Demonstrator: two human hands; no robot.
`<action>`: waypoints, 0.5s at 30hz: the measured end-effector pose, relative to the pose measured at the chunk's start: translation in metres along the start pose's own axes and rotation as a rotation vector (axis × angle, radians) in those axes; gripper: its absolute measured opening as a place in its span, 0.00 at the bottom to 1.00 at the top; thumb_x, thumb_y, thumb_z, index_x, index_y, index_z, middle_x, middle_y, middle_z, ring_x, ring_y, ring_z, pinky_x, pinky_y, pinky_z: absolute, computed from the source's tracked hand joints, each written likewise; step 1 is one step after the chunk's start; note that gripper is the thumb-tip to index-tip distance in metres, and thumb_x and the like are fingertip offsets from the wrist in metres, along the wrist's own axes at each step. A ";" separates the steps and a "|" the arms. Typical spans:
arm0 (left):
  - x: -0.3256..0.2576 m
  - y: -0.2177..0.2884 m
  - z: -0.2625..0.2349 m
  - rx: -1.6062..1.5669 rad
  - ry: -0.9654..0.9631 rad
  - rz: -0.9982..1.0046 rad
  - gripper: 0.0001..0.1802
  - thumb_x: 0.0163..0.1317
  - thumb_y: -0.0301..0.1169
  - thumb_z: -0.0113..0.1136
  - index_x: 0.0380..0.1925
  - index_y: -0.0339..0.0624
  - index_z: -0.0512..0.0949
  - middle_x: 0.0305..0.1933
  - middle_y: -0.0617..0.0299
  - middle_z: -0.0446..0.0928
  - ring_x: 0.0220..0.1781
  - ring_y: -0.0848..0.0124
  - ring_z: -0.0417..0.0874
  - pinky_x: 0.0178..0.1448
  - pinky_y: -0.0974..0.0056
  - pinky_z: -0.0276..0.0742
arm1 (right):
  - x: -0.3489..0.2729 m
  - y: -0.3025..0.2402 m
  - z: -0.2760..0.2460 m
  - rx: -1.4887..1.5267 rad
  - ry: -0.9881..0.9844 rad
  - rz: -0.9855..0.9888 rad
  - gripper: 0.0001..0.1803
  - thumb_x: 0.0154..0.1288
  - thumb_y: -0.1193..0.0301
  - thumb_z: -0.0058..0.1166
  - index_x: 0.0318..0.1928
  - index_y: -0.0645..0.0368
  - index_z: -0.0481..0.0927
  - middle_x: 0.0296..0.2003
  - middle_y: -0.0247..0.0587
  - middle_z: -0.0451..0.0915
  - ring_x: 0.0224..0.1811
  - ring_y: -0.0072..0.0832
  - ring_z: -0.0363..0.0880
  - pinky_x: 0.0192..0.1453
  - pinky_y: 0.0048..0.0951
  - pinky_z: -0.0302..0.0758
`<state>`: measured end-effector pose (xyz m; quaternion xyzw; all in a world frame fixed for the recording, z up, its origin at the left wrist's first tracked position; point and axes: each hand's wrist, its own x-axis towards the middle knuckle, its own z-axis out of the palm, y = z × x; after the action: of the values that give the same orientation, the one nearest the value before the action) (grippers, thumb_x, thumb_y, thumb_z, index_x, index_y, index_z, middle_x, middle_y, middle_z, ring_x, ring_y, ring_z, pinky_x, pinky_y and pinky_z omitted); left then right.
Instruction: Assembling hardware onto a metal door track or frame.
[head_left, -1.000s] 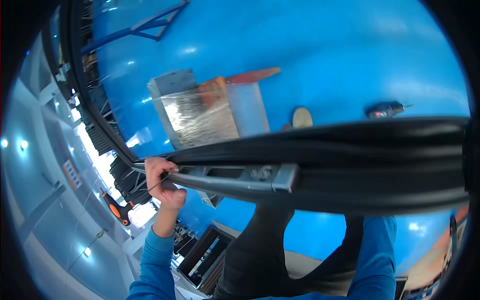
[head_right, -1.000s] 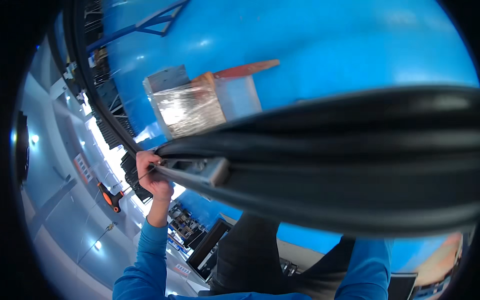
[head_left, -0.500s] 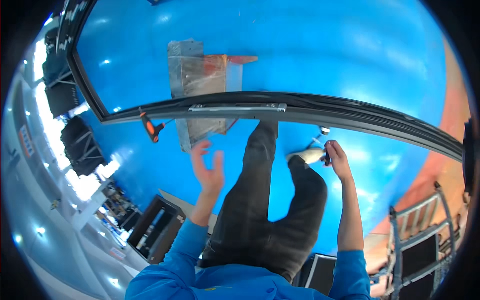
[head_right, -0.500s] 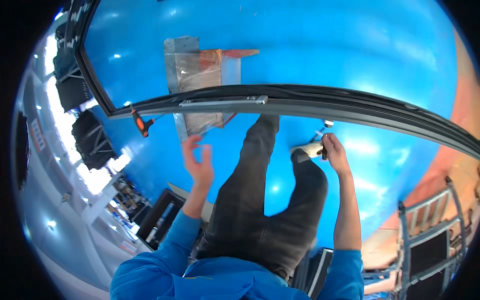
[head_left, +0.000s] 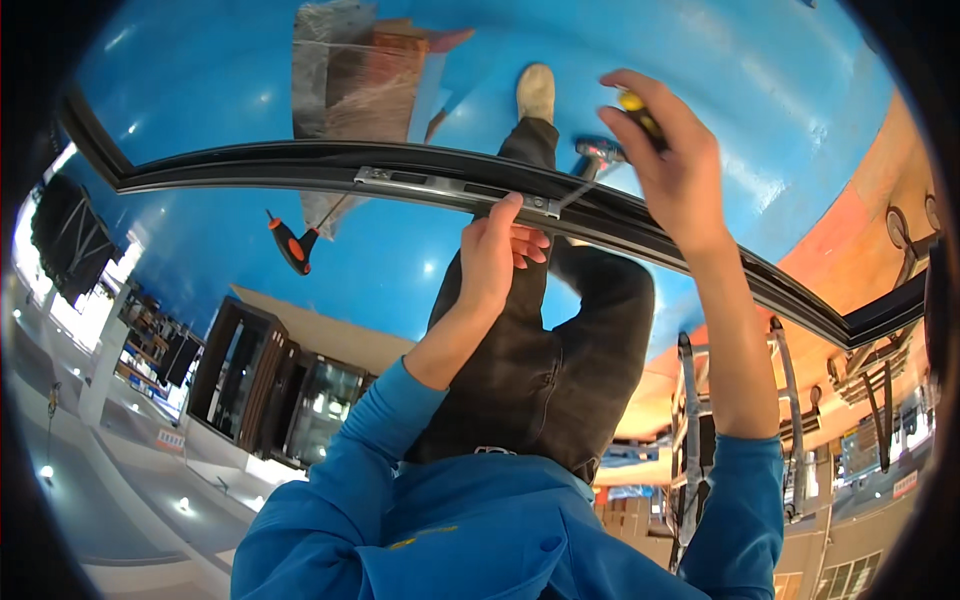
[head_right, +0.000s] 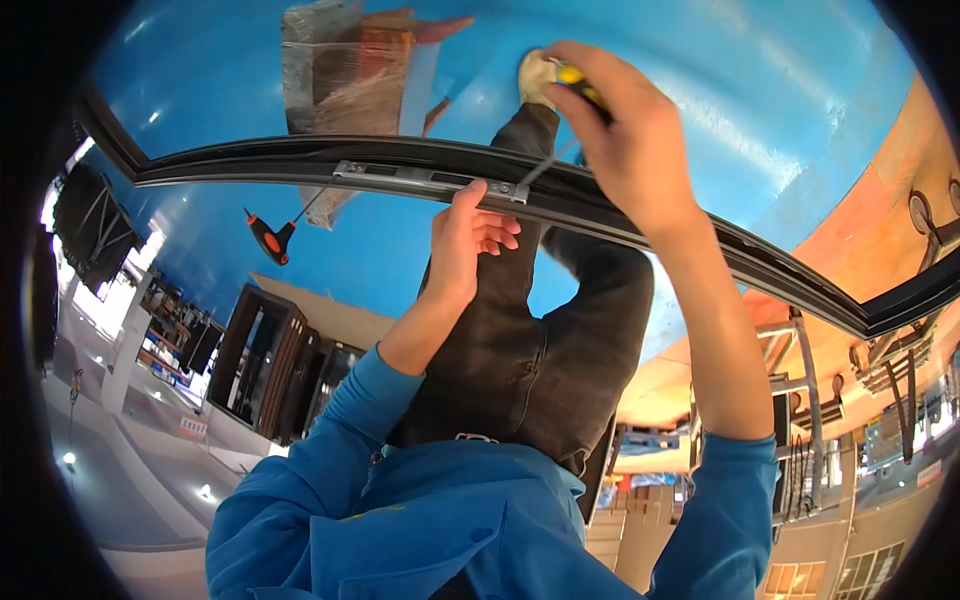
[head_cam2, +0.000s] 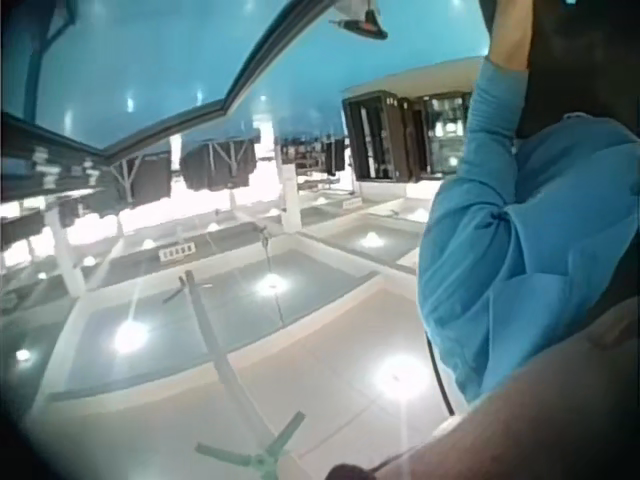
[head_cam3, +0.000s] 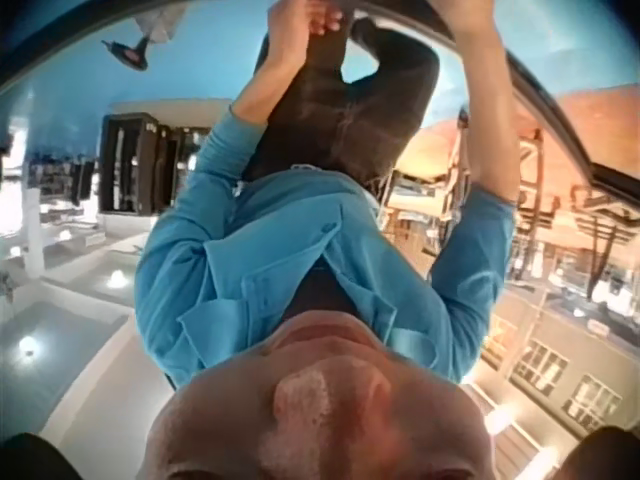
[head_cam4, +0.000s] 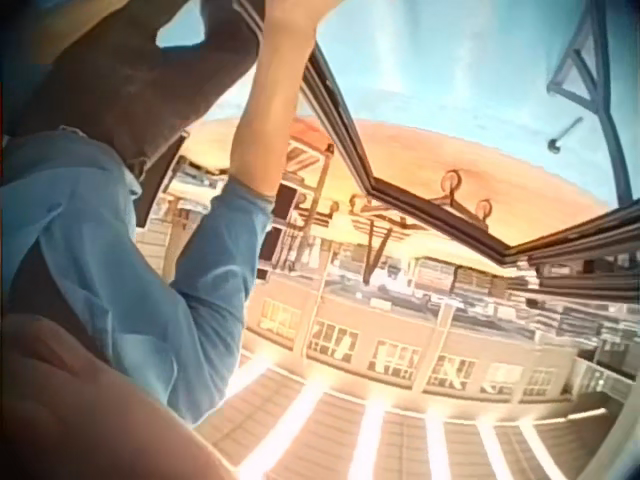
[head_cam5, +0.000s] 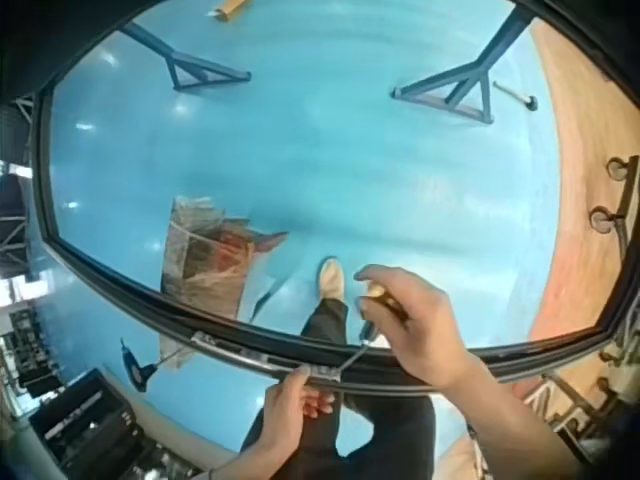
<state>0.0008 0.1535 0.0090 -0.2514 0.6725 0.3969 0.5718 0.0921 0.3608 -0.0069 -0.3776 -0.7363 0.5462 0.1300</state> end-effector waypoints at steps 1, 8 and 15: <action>0.001 0.004 -0.002 0.017 0.021 -0.046 0.27 0.79 0.50 0.54 0.36 0.35 0.85 0.30 0.57 0.85 0.28 0.70 0.81 0.38 0.69 0.72 | 0.006 0.002 0.009 0.003 -0.017 0.020 0.17 0.70 0.77 0.67 0.58 0.54 0.85 0.39 0.32 0.84 0.31 0.25 0.74 0.37 0.27 0.73; -0.033 0.031 -0.003 0.599 0.126 0.036 0.16 0.69 0.42 0.66 0.26 0.43 0.86 0.27 0.63 0.86 0.24 0.68 0.81 0.31 0.69 0.71 | 0.016 0.016 0.030 -0.054 -0.182 -0.102 0.17 0.69 0.79 0.66 0.57 0.53 0.83 0.36 0.32 0.82 0.29 0.31 0.75 0.36 0.32 0.74; -0.015 0.032 -0.019 1.379 0.325 1.225 0.18 0.51 0.37 0.79 0.41 0.50 0.84 0.49 0.69 0.82 0.50 0.66 0.81 0.59 0.60 0.72 | 0.026 0.026 0.032 -0.044 -0.109 -0.281 0.14 0.70 0.74 0.66 0.55 0.56 0.84 0.36 0.32 0.80 0.29 0.27 0.73 0.35 0.28 0.72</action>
<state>-0.0325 0.1541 0.0324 0.4890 0.8463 0.1024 0.1847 0.0662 0.3596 -0.0480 -0.2436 -0.7996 0.5261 0.1569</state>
